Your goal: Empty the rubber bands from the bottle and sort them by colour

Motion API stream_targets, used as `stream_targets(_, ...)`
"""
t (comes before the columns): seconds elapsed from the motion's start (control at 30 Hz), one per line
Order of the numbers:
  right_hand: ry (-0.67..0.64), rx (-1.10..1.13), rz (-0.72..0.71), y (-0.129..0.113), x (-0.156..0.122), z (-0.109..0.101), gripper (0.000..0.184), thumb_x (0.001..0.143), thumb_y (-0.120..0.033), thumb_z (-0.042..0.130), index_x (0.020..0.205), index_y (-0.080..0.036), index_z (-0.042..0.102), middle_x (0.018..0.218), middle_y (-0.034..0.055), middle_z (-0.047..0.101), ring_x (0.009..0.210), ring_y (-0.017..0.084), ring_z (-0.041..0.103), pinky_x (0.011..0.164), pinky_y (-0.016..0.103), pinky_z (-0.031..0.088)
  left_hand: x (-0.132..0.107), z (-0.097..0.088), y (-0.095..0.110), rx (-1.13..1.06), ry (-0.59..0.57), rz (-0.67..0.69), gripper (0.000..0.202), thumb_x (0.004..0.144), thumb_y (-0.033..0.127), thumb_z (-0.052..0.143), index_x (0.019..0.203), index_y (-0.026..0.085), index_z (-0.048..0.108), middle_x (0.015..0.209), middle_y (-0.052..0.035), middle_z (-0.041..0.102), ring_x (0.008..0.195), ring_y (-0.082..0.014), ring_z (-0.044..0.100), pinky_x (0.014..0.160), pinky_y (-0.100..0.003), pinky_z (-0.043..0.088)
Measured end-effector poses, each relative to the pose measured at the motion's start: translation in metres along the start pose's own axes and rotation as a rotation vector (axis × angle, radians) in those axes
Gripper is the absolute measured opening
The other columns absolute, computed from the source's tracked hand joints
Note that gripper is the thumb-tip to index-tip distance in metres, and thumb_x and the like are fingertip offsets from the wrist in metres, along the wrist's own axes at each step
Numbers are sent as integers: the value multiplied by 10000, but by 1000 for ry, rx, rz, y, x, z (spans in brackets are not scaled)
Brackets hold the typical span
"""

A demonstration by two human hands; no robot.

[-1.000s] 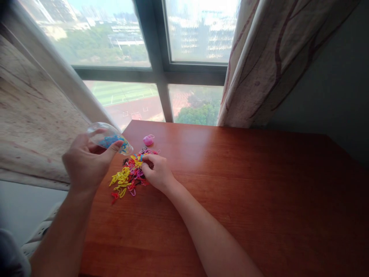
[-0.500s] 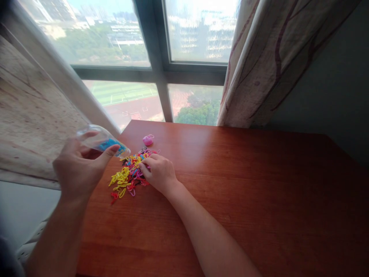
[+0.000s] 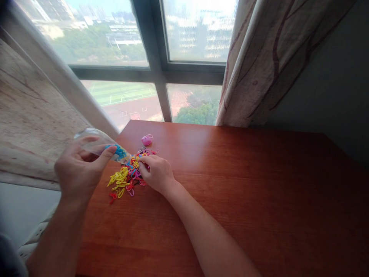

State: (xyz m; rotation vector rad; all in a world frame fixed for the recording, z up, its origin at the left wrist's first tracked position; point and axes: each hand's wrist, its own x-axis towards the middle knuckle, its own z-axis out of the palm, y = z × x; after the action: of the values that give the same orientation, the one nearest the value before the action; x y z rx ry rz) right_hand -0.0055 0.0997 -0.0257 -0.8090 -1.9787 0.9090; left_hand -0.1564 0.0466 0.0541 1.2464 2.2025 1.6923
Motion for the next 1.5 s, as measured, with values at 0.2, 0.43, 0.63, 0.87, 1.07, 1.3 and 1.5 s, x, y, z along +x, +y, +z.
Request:
stream_targets(0.2, -152, 95, -19, -6, -5, -1, 376, 879, -215, 545, 1242, -239, 641, 650, -45, 566, 584, 106, 491, 630, 216, 376, 4, 4, 6, -387, 49, -98, 457, 615, 299, 843, 997, 140, 651, 719, 19, 700, 588, -112, 650, 600, -234, 567)
stream_targets(0.43, -297, 263, -55, -14, -10, 4, 784, 808, -160, 589, 1517, -281, 280, 682, -72, 537, 576, 107, 471, 606, 219, 375, -6, 6, 5, -553, -74, -326, 486, 578, 345, 876, 936, 137, 620, 681, 34, 672, 540, -84, 624, 541, -185, 552)
stream_targets(0.63, -444, 898, 210, -22, -6, 3, 695, 799, -273, 638, 1446, -240, 385, 604, -91, 466, 516, 89, 413, 513, 200, 336, -12, 8, 6, -554, -46, -294, 483, 580, 316, 871, 961, 151, 625, 716, 35, 674, 587, -96, 637, 589, -211, 573)
stream_targets(0.87, -255, 1065, 367, -20, 1, -6, 442, 737, -303, 682, 1160, -205, 604, 550, -99, 412, 486, 73, 327, 462, 202, 259, 0, 4, 2, -511, 58, -208, 494, 584, 309, 862, 987, 159, 619, 756, 30, 655, 636, -113, 641, 647, -286, 605)
stream_targets(1.07, -279, 1303, 406, -24, -1, -2, 486, 728, -233, 635, 1211, -227, 577, 521, -104, 378, 450, 72, 273, 436, 205, 190, -12, 7, 5, -498, 144, -81, 489, 614, 287, 853, 1020, 162, 611, 793, 22, 643, 671, -113, 636, 693, -292, 605)
stream_targets(1.3, -557, 1541, 471, -32, -2, -8, 601, 721, -176, 589, 1295, -300, 461, 557, -96, 427, 439, 79, 292, 431, 188, 186, -20, 12, 1, -446, 8, -87, 471, 643, 306, 843, 1031, 174, 611, 843, 8, 655, 708, -122, 647, 698, -262, 584)
stream_targets(1.5, -200, 1396, 580, -21, 4, -1, 410, 671, -193, 624, 1076, -203, 563, 510, -96, 459, 424, 61, 308, 413, 171, 182, -6, 9, -2, -429, 133, -38, 530, 606, 297, 860, 1049, 157, 605, 822, 15, 662, 696, -129, 659, 714, -330, 613)
